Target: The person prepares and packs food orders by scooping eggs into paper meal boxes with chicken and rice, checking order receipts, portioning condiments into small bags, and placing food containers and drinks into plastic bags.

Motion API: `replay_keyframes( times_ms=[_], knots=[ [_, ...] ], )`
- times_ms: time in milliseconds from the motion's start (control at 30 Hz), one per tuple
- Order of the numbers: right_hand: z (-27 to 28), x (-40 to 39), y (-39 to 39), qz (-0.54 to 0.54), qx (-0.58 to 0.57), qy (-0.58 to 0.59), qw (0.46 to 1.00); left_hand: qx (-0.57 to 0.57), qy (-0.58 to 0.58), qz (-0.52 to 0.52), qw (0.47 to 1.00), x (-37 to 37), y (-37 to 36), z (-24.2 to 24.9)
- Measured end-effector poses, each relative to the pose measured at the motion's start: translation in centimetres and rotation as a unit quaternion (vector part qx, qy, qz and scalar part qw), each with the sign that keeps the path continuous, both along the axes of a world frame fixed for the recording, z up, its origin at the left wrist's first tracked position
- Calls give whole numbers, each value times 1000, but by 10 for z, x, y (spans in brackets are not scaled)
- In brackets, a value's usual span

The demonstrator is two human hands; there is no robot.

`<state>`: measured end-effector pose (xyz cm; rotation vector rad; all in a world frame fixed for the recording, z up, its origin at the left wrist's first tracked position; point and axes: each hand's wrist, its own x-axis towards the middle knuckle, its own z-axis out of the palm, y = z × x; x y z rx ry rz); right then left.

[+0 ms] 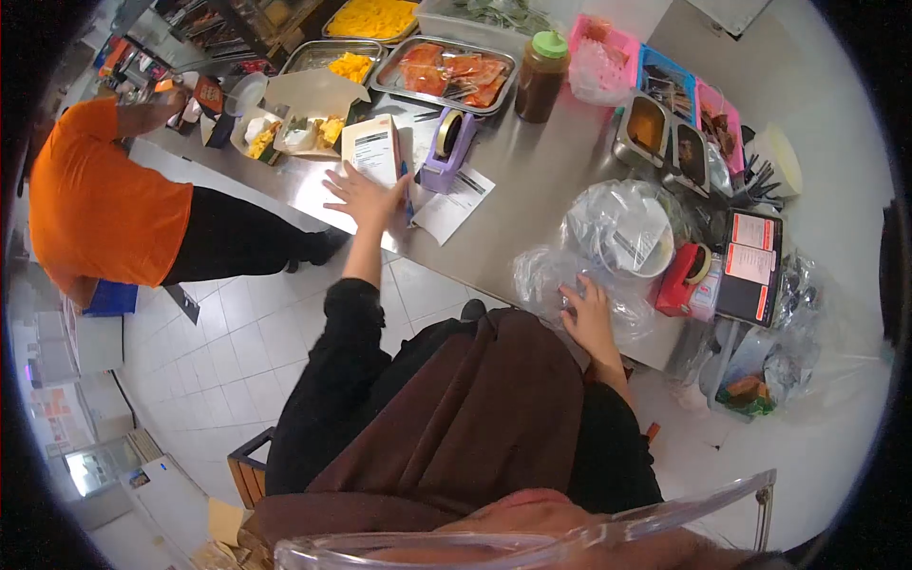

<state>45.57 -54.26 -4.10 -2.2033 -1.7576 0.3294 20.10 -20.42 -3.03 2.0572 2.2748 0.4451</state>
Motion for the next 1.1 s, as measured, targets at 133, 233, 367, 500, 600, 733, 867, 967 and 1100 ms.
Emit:
replay_keyframes(
  times_ms=[133, 233, 367, 500, 600, 733, 867, 967, 1100],
  knots=[
    [-4, 1, -6, -22, 9, 59, 998, -122, -120, -6, 985, -24, 35, -13],
    [-4, 4, -8, -36, 69, 48, 996, -105, -273, -51, 955, -69, 62, -58],
    [5, 10, -28, -96, 140, 97, 981, -14, -485, 12, 874, -42, -36, -1],
    [17, 12, -61, -279, 211, -60, 935, 46, -438, -227, 868, -19, -121, 16],
    [19, 23, -75, -397, 215, -155, 879, -40, -388, -465, 794, 21, -158, 62],
    [-22, 61, -94, -428, 164, 209, 864, -127, -165, -727, 655, 85, -167, 72],
    [-18, 82, -87, -398, 80, 504, 762, -134, -65, -798, 584, 143, -186, 44],
    [-67, 95, -93, -330, 197, 401, 832, -159, -56, -796, 582, 161, -191, 25],
    [-27, 73, -104, -270, 298, 444, 801, -185, -98, -775, 596, 166, -195, 18]
  ],
)
